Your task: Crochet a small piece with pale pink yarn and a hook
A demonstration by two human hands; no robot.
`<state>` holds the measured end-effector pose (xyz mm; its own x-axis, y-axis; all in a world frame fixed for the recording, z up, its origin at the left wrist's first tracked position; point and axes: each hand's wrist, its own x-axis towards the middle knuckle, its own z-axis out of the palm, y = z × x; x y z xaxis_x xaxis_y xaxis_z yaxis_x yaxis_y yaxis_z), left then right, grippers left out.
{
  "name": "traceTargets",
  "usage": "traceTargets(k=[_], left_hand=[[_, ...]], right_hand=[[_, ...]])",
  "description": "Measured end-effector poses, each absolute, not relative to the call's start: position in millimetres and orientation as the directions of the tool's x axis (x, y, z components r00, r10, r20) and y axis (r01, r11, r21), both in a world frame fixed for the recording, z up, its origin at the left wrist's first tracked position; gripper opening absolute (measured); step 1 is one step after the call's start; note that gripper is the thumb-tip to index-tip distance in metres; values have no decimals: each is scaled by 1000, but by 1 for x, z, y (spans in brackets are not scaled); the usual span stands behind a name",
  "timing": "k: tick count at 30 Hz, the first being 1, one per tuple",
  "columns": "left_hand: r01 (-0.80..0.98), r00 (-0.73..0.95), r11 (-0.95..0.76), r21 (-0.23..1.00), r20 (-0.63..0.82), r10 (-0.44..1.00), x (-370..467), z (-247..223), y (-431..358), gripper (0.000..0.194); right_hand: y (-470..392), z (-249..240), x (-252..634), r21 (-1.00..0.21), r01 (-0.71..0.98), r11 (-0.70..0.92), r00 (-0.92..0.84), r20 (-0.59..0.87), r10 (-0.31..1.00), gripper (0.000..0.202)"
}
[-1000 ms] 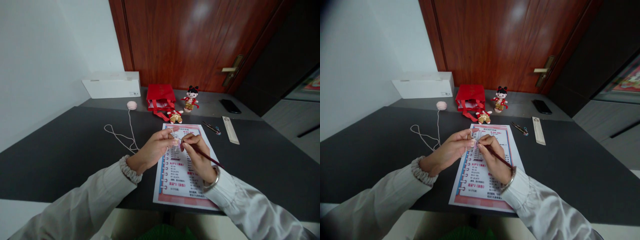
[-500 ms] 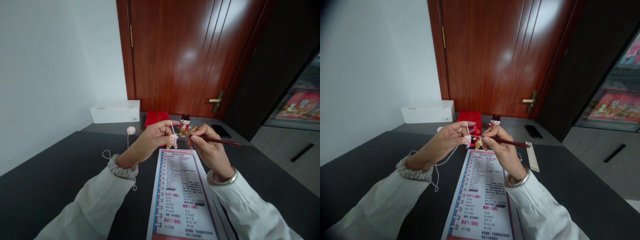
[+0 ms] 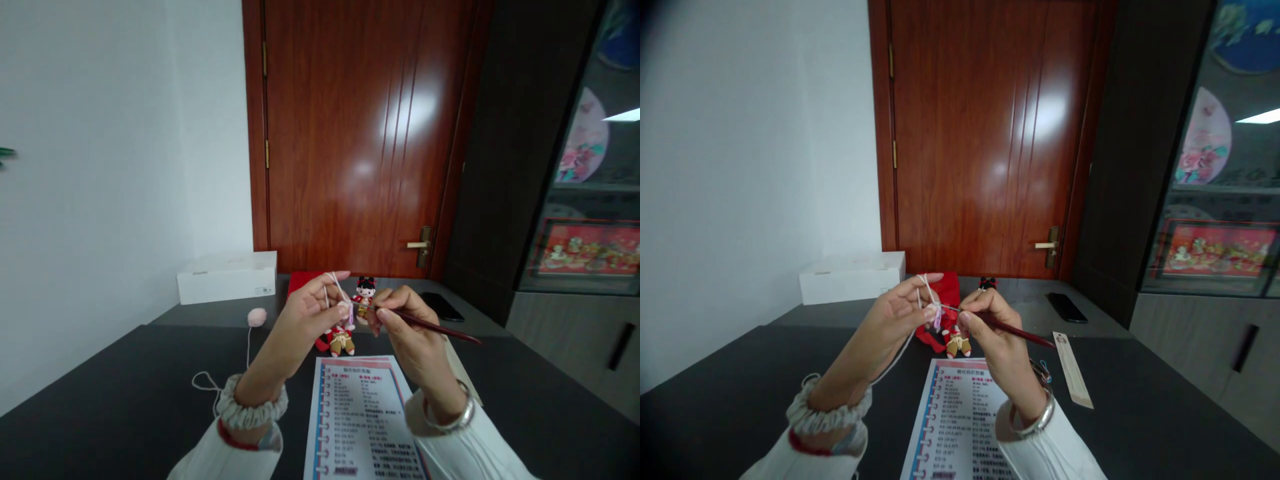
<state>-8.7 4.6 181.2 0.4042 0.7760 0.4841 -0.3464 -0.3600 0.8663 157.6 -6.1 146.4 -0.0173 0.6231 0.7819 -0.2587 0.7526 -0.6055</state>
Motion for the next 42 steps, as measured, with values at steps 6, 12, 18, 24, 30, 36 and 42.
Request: traceTargets(k=[6, 12, 18, 24, 30, 36, 42], left_hand=[[-332, 368, -370, 868, 480, 796, -7, 179, 7, 46], [-357, 397, -351, 866, 480, 783, -6, 174, 9, 44], [-381, 400, -301, 874, 450, 799, -8, 178, 5, 46], [-384, 415, -286, 878, 440, 796, -10, 182, -3, 46], [-447, 450, -179, 876, 393, 802, -12, 179, 0, 41], [-451, 497, -153, 879, 391, 775, -14, 179, 3, 42], [-432, 508, -139, 891, 368, 779, -16, 180, 5, 37]], right_hand=[[-9, 147, 157, -588, -167, 791, -5, 803, 596, 8], [-17, 148, 163, -541, -49, 839, -35, 841, 540, 9], [-17, 150, 164, -548, -96, 831, -50, 837, 546, 10], [-19, 152, 161, -584, -250, 772, -55, 805, 591, 8], [-24, 153, 168, -547, -70, 834, -113, 835, 538, 11], [-19, 152, 167, -581, -204, 788, -84, 812, 577, 9], [-20, 153, 169, -569, -107, 815, -123, 821, 557, 10]])
